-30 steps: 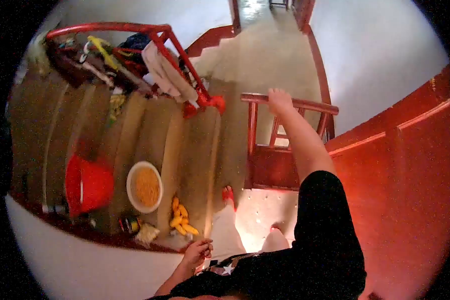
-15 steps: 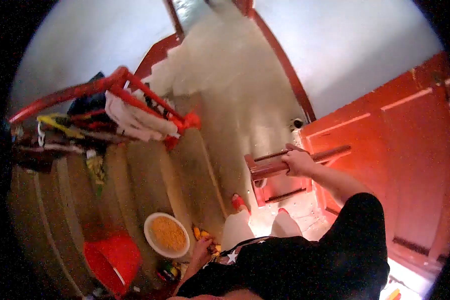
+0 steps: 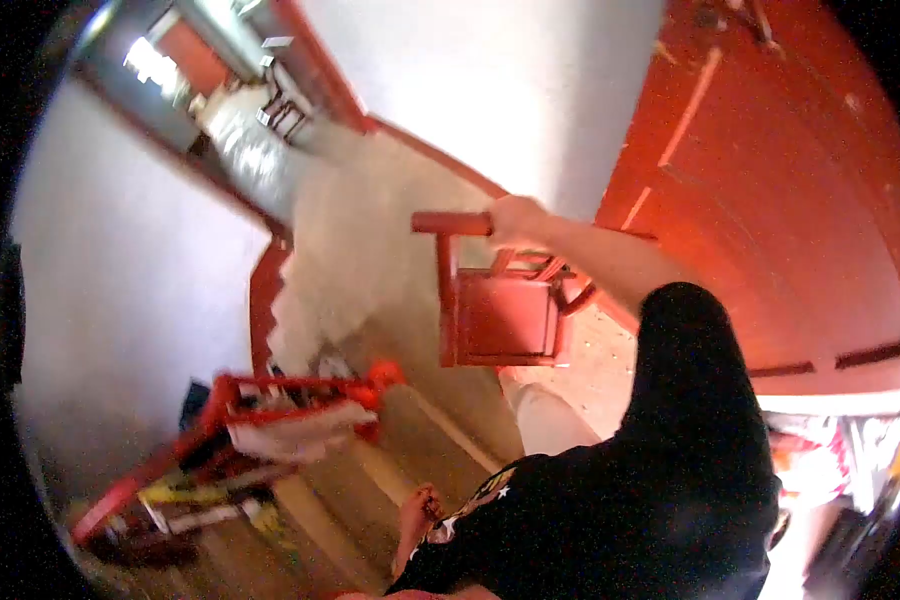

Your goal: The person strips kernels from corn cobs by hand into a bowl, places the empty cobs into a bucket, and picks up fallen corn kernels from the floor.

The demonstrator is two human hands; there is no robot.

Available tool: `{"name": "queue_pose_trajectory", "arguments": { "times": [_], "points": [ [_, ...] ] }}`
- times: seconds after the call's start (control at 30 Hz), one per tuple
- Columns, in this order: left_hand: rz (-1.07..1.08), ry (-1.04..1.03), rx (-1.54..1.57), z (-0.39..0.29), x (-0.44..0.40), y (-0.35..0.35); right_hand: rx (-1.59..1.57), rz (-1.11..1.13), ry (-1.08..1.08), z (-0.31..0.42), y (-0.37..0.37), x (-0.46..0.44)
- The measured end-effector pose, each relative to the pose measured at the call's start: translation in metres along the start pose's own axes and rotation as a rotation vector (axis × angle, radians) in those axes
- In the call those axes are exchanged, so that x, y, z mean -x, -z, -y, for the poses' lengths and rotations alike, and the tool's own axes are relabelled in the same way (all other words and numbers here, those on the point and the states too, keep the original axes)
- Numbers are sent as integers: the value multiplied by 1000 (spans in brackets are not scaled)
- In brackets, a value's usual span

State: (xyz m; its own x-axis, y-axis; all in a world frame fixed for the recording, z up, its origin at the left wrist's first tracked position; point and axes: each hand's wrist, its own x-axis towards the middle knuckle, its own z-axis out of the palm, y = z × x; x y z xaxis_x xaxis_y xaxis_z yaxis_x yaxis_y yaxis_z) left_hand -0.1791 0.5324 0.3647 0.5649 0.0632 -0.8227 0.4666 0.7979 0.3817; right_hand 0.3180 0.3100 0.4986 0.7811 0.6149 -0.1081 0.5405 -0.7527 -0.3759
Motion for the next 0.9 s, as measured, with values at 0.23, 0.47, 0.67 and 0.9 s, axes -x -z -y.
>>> {"name": "queue_pose_trajectory", "arguments": {
  "times": [0.23, 0.47, 0.67, 0.9],
  "points": [
    [80, -22, -633, -147, -136, 8, -308, -93, -126, -37, -69, -143],
    [-51, 7, -455, -282, -142, -181, -303, -139, -388, -105, -67, -312],
    [72, 117, -599, -357, -214, -237, 127, -251, -622, -150, -52, -302],
    [288, 499, -926, -430, -347, -303, -398, -294, -695, -118, -126, -231]
  ]
}}
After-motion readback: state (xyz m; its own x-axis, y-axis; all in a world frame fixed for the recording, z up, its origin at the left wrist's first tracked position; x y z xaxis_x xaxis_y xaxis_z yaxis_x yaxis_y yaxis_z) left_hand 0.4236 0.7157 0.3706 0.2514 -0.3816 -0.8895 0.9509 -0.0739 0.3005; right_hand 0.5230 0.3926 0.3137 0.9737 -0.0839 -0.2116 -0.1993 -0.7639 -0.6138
